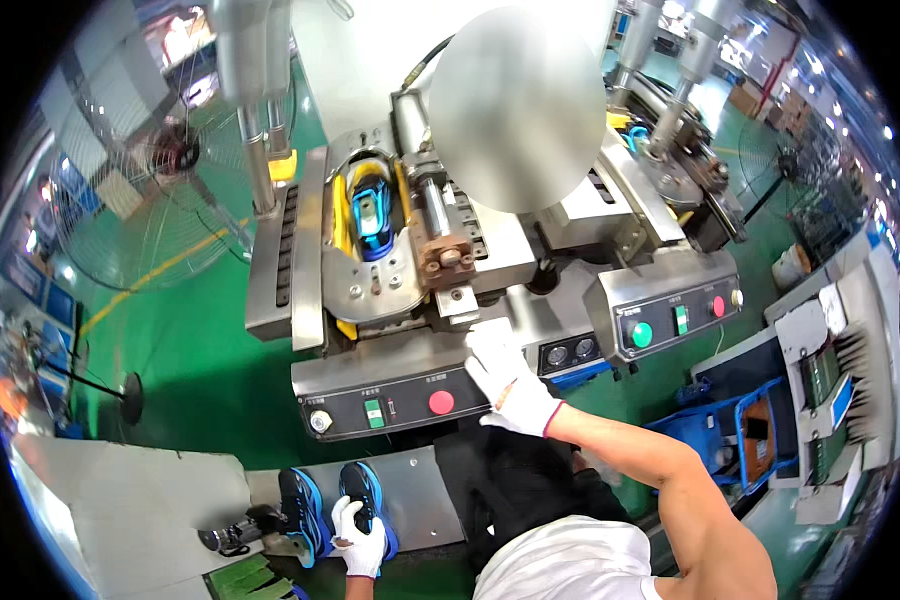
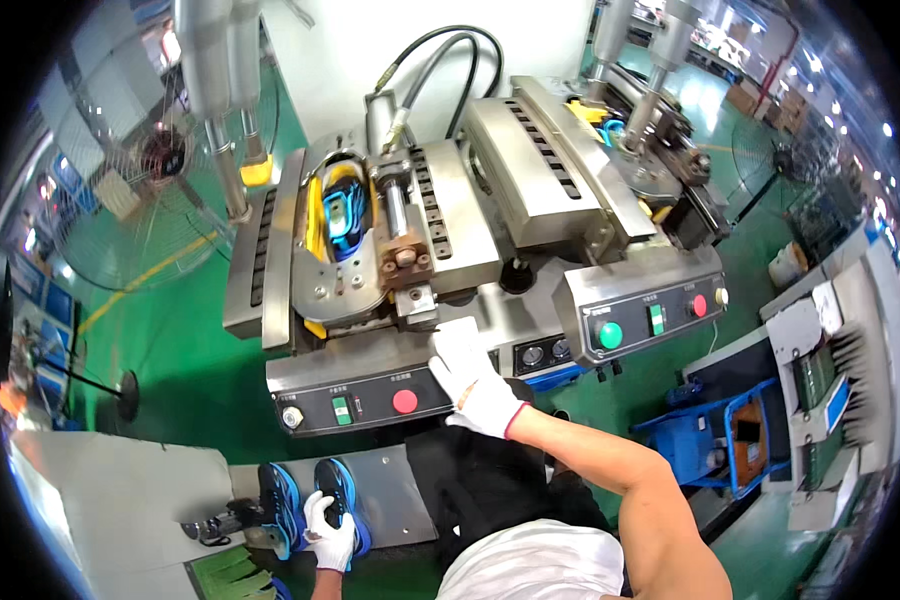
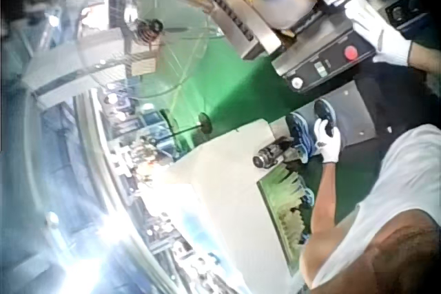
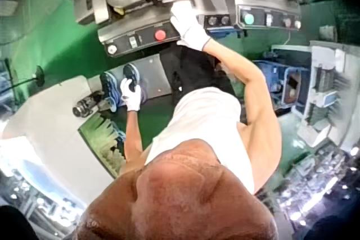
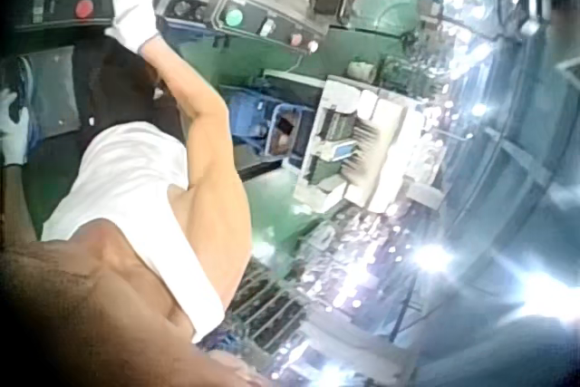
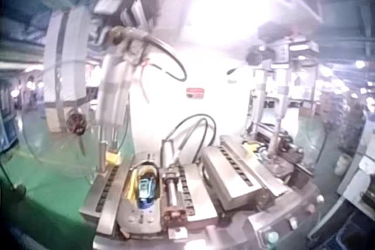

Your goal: The person picks up a shoe, inserts it into a press machine, and activates the pressing cycle by hitting buttons. They then remove the shoe and place it onto a conveyor belt, repeating these actions for several shoes.

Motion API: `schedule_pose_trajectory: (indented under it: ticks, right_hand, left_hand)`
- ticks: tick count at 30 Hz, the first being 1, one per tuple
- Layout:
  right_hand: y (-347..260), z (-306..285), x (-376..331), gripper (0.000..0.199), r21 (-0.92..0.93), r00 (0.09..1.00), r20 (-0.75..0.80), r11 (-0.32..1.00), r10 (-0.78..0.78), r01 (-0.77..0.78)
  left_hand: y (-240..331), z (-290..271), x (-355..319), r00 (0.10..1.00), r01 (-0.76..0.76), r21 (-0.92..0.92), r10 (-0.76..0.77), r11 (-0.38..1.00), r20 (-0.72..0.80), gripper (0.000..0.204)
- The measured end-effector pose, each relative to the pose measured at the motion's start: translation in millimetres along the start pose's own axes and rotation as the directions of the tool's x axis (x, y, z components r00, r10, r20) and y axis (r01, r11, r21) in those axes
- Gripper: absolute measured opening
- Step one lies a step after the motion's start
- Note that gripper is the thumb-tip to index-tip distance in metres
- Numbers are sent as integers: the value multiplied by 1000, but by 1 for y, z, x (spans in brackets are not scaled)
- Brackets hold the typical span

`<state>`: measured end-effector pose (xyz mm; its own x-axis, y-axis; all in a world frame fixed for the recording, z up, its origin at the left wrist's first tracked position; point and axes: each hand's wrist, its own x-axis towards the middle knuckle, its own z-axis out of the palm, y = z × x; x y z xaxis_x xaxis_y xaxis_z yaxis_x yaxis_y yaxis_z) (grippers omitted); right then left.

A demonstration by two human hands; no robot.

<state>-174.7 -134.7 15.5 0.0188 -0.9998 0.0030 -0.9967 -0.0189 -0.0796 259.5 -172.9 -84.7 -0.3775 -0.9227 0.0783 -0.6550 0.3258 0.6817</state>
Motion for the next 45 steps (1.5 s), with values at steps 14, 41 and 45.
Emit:
schedule_pose_trajectory:
  ticks: [14,41,45]
  right_hand:
    - [-78,27,-241,110,787,892,-207,611,403,-93]
    - [446,-115,-713,106,631,-683,-298,-400,667,-665]
    - [480,-122,-787,93,622,-681,-253,-423,687,-659]
  left_hand:
    - [268,65,14,847,-209,-506,413,837,334,48]
    - [348,225,-46,283,-480,-397,566,782,774,53]
    - [350,211,-37,451,-320,-224,356,921,819,45]
